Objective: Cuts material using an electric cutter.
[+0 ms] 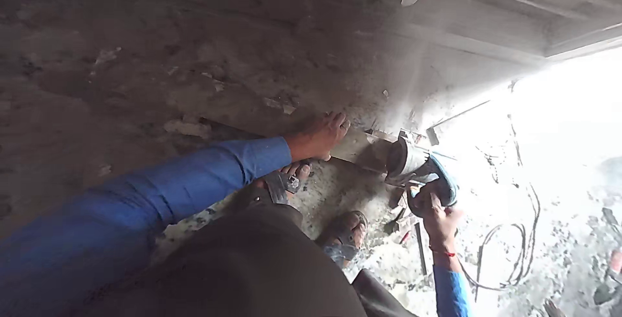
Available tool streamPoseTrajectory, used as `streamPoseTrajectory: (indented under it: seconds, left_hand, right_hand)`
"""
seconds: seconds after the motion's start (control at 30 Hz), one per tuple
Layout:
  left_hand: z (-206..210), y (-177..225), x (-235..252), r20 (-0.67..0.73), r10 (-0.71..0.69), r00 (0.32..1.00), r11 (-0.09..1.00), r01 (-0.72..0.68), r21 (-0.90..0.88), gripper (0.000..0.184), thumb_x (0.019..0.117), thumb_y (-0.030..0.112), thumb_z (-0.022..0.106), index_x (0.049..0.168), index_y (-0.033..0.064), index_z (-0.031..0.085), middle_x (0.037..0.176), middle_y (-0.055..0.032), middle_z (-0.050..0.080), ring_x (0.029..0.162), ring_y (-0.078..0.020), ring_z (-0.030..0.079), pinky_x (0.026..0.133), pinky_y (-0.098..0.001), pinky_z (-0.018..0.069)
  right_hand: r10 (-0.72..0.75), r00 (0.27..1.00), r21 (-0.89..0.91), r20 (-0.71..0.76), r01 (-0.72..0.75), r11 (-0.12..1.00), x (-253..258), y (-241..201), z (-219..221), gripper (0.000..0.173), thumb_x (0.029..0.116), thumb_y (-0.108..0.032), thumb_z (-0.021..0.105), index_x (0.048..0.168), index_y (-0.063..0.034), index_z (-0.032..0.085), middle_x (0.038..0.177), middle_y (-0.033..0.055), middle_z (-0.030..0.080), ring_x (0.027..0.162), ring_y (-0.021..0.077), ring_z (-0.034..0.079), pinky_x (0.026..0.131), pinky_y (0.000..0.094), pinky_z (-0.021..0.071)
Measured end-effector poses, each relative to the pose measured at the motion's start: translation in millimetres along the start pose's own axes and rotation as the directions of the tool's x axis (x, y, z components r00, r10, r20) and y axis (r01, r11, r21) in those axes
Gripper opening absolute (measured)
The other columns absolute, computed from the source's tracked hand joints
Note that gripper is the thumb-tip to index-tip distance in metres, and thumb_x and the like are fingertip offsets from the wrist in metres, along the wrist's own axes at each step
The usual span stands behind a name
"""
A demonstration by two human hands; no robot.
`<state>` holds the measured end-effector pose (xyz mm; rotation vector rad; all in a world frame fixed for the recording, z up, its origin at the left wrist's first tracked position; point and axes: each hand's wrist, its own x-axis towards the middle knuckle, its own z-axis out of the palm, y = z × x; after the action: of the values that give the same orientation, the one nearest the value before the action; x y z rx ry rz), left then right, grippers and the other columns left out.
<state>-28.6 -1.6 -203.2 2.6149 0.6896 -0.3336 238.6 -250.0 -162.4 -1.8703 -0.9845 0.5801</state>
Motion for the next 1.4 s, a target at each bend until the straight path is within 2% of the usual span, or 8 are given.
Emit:
streamPoseTrajectory:
  seconds: [0.2, 0.27, 0.37, 0.67, 0.93, 1.03, 1.17, 1.4]
  left_hand:
    - [-13.3, 3.5, -7.8, 0.003, -0.004, 1.0, 1.0, 0.004, -0.011, 0.098, 0.0634, 0.04, 0.093, 0.145, 0.0043, 0.052, 0.131, -0.0173, 0.057, 0.118, -0.0331, 0.058, 0.091, -0.0437, 0.0537]
    - [-11.5, 3.3, -6.7, 0.003, -0.005, 1.0, 1.0, 0.005, -0.002, 0.099, 0.0625, 0.04, 0.093, 0.145, 0.0041, 0.052, 0.132, -0.0174, 0.057, 0.119, -0.0331, 0.058, 0.09, -0.0434, 0.0539]
    - [-4.7, 2.1, -0.8, 0.023, -0.004, 1.0, 1.0, 0.003, 0.03, 0.104, 0.0613, 0.045, 0.092, 0.148, 0.0054, 0.049, 0.131, -0.0173, 0.056, 0.12, -0.0335, 0.057, 0.091, -0.0434, 0.0543]
    - [-0.8, 1.4, 2.6, 0.028, 0.0, 1.0, 1.0, -0.001, 0.017, 0.105, 0.0607, 0.044, 0.092, 0.148, 0.0046, 0.048, 0.131, -0.018, 0.054, 0.12, -0.0347, 0.056, 0.09, -0.0441, 0.054]
    - [1.3, 1.6, 2.4, 0.017, -0.008, 1.0, 1.0, 0.007, 0.03, 0.107, 0.0603, 0.045, 0.092, 0.149, 0.0049, 0.047, 0.134, -0.0184, 0.054, 0.121, -0.0344, 0.056, 0.092, -0.0443, 0.0537]
    - [-1.0, 3.4, 1.4, 0.032, -0.024, 0.999, 0.999, 0.023, 0.031, 0.107, 0.0608, 0.044, 0.092, 0.149, 0.0053, 0.047, 0.137, -0.0182, 0.053, 0.124, -0.0346, 0.055, 0.094, -0.0446, 0.0537]
    - [-7.3, 5.7, -2.8, 0.03, -0.039, 0.999, 0.999, 0.038, 0.004, 0.103, 0.0624, 0.041, 0.093, 0.149, 0.0051, 0.049, 0.145, -0.0197, 0.05, 0.13, -0.0357, 0.053, 0.095, -0.0456, 0.0533]
    - [-2.5, 4.3, 0.1, 0.012, -0.017, 1.0, 0.999, 0.016, 0.044, 0.1, 0.0607, 0.044, 0.092, 0.145, 0.0075, 0.051, 0.133, -0.0168, 0.055, 0.121, -0.0332, 0.056, 0.087, -0.0434, 0.0545]
  right_hand:
    - [-0.019, 1.0, 0.004, -0.003, 0.019, 1.0, -2.6, -1.0, -0.1, 0.035, 0.0944, -0.028, 0.063, 0.11, 0.0027, 0.058, 0.076, -0.0018, 0.065, 0.062, 0.0094, 0.065, 0.062, 0.0321, 0.0609]
    - [-0.025, 1.0, 0.009, -0.006, 0.025, 1.0, -3.5, -0.8, 0.3, 0.033, 0.0949, -0.027, 0.063, 0.109, 0.0025, 0.059, 0.074, -0.0018, 0.065, 0.061, 0.01, 0.065, 0.061, 0.0326, 0.061]
    - [-0.033, 0.999, -0.035, -0.01, 0.033, 0.999, -5.8, -1.9, -0.3, 0.035, 0.094, -0.028, 0.063, 0.109, 0.0031, 0.06, 0.077, -0.0019, 0.067, 0.064, 0.0086, 0.067, 0.065, 0.0314, 0.0618]
    - [-0.006, 1.0, -0.04, -0.006, 0.005, 0.999, -11.9, -2.2, -2.0, 0.032, 0.096, -0.027, 0.061, 0.107, 0.0034, 0.06, 0.074, 0.001, 0.066, 0.06, 0.0121, 0.066, 0.06, 0.0339, 0.0613]
    - [-0.011, 1.0, -0.052, -0.014, 0.01, 0.999, -16.5, -0.4, -4.0, 0.033, 0.0954, -0.026, 0.06, 0.109, 0.0043, 0.061, 0.076, 0.0012, 0.067, 0.063, 0.0111, 0.067, 0.063, 0.033, 0.0617]
    - [-0.026, 1.0, -0.054, -0.011, 0.026, 0.998, -18.1, -2.0, -3.7, 0.033, 0.0957, -0.027, 0.061, 0.107, 0.0034, 0.061, 0.074, 0.0, 0.066, 0.061, 0.0105, 0.066, 0.062, 0.0325, 0.0613]
    - [-0.023, 0.999, -0.085, -0.034, 0.02, 0.996, -22.5, -1.9, -4.7, 0.037, 0.093, -0.028, 0.062, 0.108, 0.005, 0.061, 0.078, -0.0007, 0.068, 0.066, 0.0066, 0.067, 0.067, 0.0293, 0.0619]
    - [-0.006, 0.998, -0.054, -0.059, 0.002, 0.999, -31.0, -2.1, -2.9, 0.041, 0.093, -0.031, 0.063, 0.111, 0.0051, 0.06, 0.078, 0.0004, 0.067, 0.064, 0.0082, 0.066, 0.063, 0.0312, 0.0615]
